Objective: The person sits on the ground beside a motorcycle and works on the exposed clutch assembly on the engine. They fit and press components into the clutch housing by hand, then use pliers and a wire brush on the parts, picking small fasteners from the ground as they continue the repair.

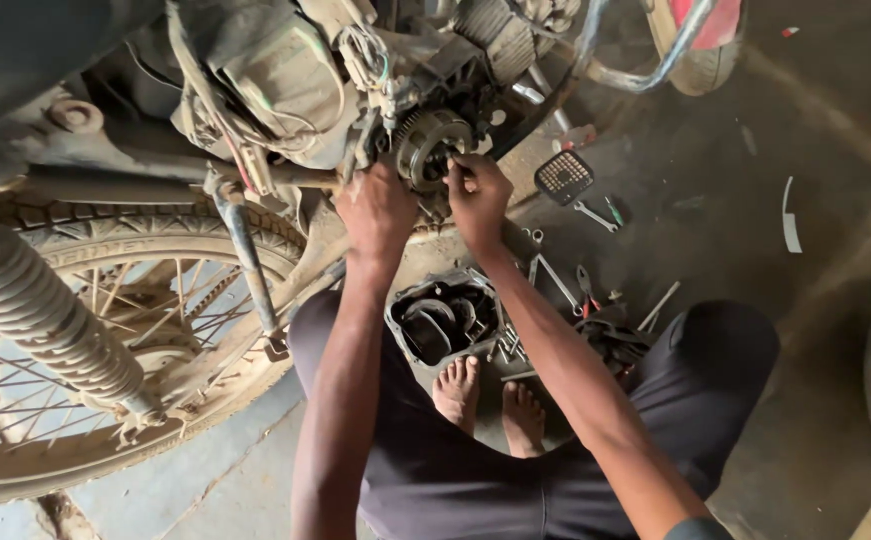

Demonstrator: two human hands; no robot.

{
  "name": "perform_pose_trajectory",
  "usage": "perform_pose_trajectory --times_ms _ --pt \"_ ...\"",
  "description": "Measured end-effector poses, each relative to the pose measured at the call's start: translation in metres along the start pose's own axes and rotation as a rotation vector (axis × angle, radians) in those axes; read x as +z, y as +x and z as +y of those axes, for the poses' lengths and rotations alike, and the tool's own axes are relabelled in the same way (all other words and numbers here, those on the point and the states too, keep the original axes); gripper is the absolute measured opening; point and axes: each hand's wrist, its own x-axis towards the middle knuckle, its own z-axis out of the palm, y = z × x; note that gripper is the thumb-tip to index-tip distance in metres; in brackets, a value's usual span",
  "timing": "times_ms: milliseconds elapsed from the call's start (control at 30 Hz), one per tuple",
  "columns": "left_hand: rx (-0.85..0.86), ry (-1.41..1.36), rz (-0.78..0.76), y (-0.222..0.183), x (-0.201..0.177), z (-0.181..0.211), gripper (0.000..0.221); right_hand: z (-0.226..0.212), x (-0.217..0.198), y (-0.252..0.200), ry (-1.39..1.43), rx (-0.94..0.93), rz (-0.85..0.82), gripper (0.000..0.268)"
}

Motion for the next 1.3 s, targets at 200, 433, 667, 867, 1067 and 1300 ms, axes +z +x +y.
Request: perform_pose_trajectory --times_ms 200,433,667,867,1067,1300 --pt "-0.077 -0.020 -0.050 -0.004 0.003 -0.004 0.025 0.011 0.006 -0.003 -0.276 -0.122 -0.010 0.009" --pt "-0.086 0.021 -0.033 -0.003 -0.009 0.003 0.031 0.001 0.006 -0.001 -0.279 -0.149 -0.065 0.010" --pt "-0.113 -0.029 -0.059 -0.004 -0.015 0.004 0.034 0.013 0.010 0.001 -0.254 -0.160 -0.050 0.015" --pt "-0.137 -0.005 -0.091 -0.004 -0.018 0.000 0.037 0.014 0.012 0.001 -0.243 -0.122 -0.050 0.023" --pt "-0.161 -0.050 -0.135 -0.003 -0.030 0.000 0.041 0.017 0.010 0.000 -0.290 -0.122 -0.045 0.025" --pt "-0.195 -0.066 -0.194 -0.003 -0.036 0.001 0.043 0.030 0.013 0.001 -0.344 -0.144 -0.053 0.021"
